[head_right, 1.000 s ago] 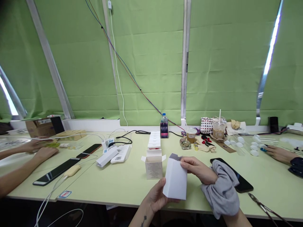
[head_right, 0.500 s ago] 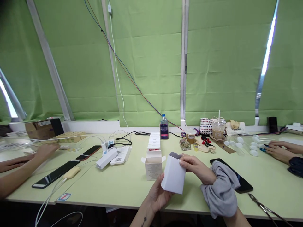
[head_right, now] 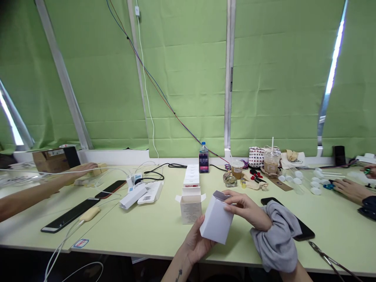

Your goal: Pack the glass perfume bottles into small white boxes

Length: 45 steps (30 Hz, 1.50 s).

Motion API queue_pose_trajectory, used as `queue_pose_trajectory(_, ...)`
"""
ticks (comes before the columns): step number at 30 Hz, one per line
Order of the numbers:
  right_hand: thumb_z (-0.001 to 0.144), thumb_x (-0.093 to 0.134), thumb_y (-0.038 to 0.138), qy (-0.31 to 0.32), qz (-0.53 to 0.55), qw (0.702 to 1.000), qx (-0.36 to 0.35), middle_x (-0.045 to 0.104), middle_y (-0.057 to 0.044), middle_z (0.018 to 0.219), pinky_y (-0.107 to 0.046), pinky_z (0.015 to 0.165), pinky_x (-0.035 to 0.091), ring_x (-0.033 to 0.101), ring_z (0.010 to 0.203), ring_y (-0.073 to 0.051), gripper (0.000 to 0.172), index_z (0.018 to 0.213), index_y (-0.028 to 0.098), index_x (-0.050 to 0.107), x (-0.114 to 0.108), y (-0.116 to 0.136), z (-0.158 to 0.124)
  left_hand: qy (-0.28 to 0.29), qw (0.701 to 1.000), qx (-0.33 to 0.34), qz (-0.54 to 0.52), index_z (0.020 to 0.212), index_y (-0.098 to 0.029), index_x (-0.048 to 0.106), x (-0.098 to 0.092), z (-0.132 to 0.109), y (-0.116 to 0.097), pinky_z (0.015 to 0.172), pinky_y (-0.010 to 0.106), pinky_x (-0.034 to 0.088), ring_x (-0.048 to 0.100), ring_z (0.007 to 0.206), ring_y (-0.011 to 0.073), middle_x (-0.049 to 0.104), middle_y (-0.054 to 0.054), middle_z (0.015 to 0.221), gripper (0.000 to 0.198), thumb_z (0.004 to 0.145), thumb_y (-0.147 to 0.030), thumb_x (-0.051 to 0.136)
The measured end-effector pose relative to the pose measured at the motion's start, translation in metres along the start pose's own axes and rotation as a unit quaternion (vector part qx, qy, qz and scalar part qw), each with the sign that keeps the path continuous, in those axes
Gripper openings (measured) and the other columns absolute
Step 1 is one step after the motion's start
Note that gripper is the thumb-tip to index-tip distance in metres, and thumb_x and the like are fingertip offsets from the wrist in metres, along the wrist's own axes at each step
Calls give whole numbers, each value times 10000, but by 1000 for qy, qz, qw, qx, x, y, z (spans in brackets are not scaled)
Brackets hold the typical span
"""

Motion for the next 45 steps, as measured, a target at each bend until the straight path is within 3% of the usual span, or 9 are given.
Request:
queue_pose_trajectory(8, 828, 602, 491, -1, 2, 999, -45, 584, -80, 1126, -371, 859, 444, 510, 1084, -289, 320, 754, 201, 717, 10, 12, 3, -13, 1000, 7, -9, 1125, -39, 596, 0, 1, -1, 720, 281, 501, 672, 856, 219, 716, 146, 968, 604, 670, -386, 789)
queue_pose_trajectory(17, 792, 651, 486, -15, 10, 999, -49, 600, -77, 1068, -350, 845, 433, 525, 1035, -276, 301, 754, 196, 720, 12, 9, 8, -46, 989, 62, 127, 989, -201, 708, 6, -6, -7, 794, 334, 476, 626, 1039, 262, 739, 25, 966, 368, 817, -505, 592)
queue_pose_trajectory(22, 786, 660, 485, -87, -8, 995, -44, 595, -76, 1084, -375, 916, 383, 480, 1118, -304, 291, 721, 207, 716, -2, 7, 3, -75, 986, 44, 145, 993, -84, 679, -2, -6, -6, 644, 332, 503, 660, 742, 236, 711, 137, 857, 673, 776, -689, 483)
queue_pose_trajectory(24, 775, 670, 492, -132, 1, 990, -37, 590, -77, 1112, -381, 938, 368, 438, 1171, -320, 292, 709, 211, 712, -10, 4, 2, -100, 968, 89, 213, 930, -79, 670, -7, -13, -12, 554, 301, 482, 621, 635, 206, 678, 126, 760, 655, 775, -686, 478)
queue_pose_trajectory(26, 773, 672, 495, -169, 26, 985, -38, 590, -79, 1133, -383, 946, 366, 427, 1185, -324, 288, 724, 214, 714, -15, 2, 1, -128, 911, 200, 338, 890, -121, 662, -8, -29, -27, 525, 278, 454, 569, 607, 186, 635, 81, 712, 507, 804, -600, 520)
queue_pose_trajectory(30, 750, 690, 508, -223, 90, 969, -50, 573, -82, 1190, -379, 924, 395, 438, 1181, -321, 288, 768, 221, 719, -15, -4, 4, -215, 672, 463, 537, 951, -202, 651, 10, -67, -62, 840, 368, 437, 548, 910, 266, 597, 85, 907, 275, 763, -403, 656)
queue_pose_trajectory(33, 724, 713, 513, -255, 95, 961, -53, 603, -85, 1145, -384, 976, 362, 375, 1254, -321, 288, 753, 227, 717, -9, -7, 8, -269, 575, 502, 587, 1090, -234, 610, 20, -71, -81, 1038, 466, 298, 414, 1200, 317, 488, 118, 1199, 355, 754, -329, 674)
queue_pose_trajectory(40, 753, 695, 475, -280, 71, 949, -127, 627, -78, 1089, -339, 931, 396, 452, 1186, -285, 270, 746, 206, 714, 11, 16, 32, -288, 627, 364, 626, 1100, -252, 570, -10, -43, -101, 1093, 504, 241, 227, 1381, 324, 331, 88, 1427, 404, 715, -298, 684)
queue_pose_trajectory(45, 835, 622, 391, -222, 5, 952, -208, 620, -62, 1079, -284, 827, 446, 549, 1039, -226, 217, 758, 202, 695, 35, 43, 59, -211, 714, 323, 584, 1102, -246, 470, -20, -37, -100, 934, 400, 418, 554, 1095, 254, 594, 56, 1131, 358, 761, -217, 573)
Point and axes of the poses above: each hand's wrist, its own z-axis towards the middle knuckle, its own x-axis out of the palm, y = z × x, the point moved 4 cm from there along z, towards the middle knuckle
